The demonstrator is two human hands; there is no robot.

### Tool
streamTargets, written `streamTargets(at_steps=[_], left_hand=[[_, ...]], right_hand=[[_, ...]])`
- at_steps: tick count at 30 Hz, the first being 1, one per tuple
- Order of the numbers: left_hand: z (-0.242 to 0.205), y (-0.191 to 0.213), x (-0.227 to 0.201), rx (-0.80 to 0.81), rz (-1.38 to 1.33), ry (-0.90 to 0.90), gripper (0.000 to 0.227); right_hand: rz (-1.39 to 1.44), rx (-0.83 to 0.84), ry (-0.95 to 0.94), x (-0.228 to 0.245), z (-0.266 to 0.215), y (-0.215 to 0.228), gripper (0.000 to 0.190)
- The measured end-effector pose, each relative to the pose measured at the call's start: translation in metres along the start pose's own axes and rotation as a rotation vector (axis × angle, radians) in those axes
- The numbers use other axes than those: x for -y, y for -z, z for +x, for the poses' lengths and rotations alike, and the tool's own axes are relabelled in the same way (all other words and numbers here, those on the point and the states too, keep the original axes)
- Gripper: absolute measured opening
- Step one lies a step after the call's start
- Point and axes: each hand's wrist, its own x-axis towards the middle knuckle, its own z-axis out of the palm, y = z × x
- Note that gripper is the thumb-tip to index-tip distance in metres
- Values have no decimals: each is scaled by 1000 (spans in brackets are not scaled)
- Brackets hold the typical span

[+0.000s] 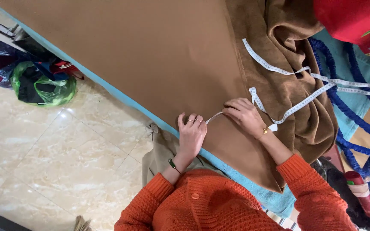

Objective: The person measures a large piece of brown fabric laid out on a table using a white measuring tape and a piece of chalk. They mark curved lines and straight measurements on the fabric surface, adjusting the tape and fabric as needed.

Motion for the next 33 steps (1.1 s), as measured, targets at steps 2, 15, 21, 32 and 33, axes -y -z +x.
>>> streamTargets(at_steps=[2, 15, 21, 32, 33], left_hand=[[1, 1, 0, 26, 1, 16, 21], [0, 1, 5, 130, -30, 47, 17], [14, 9, -1, 232, -36, 89, 10], [36, -47, -16, 171, -126, -45, 9], [37, -49, -17, 175, -130, -51, 9]], right_hand=[[-32, 8, 16, -2, -1, -3, 14], [-55, 3, 46, 4, 5, 3, 22], [-60, -13, 41, 8, 8, 4, 23], [-37, -37, -2, 9, 7, 4, 24], [-38, -39, -10, 8, 4, 2, 24]])
